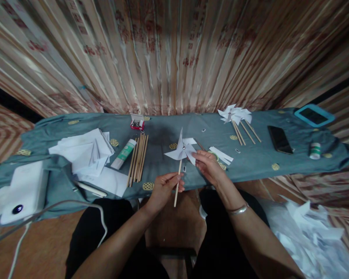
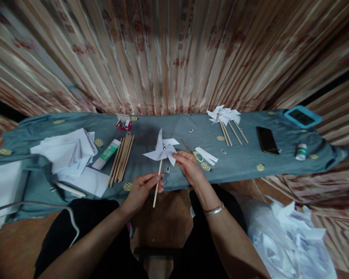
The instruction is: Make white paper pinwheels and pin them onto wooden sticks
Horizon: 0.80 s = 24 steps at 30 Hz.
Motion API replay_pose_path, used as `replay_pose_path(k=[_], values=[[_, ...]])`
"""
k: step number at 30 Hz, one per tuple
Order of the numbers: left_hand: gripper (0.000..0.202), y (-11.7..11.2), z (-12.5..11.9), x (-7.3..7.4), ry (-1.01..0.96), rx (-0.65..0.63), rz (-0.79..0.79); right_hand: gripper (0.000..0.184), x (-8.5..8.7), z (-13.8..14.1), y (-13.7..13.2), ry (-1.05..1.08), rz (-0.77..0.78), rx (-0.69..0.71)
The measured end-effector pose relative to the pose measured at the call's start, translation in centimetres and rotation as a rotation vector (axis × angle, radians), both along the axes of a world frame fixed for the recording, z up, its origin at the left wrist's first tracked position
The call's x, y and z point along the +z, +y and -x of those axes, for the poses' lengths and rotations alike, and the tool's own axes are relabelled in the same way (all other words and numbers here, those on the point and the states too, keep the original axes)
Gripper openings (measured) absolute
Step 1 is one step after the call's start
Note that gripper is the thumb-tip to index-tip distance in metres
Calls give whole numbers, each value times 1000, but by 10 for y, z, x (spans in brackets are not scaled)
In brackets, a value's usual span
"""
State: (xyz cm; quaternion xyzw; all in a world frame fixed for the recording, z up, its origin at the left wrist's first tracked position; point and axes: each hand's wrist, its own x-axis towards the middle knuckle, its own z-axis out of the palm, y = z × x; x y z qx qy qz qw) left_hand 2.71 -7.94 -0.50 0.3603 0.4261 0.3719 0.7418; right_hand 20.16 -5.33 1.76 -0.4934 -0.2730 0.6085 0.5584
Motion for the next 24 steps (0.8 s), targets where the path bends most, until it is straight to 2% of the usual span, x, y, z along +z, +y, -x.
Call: replay_pose_path(k=[11,17,24], values=[[44,0,-1,2,-5,18,25,26,-2,10,-4,14,19,69],[43,0,-2,6,9,22,29,31,-2,17,-7,-24,0,94],[45,0,1,3,-15,20,29,40,1,2,-8,-158,29,98]])
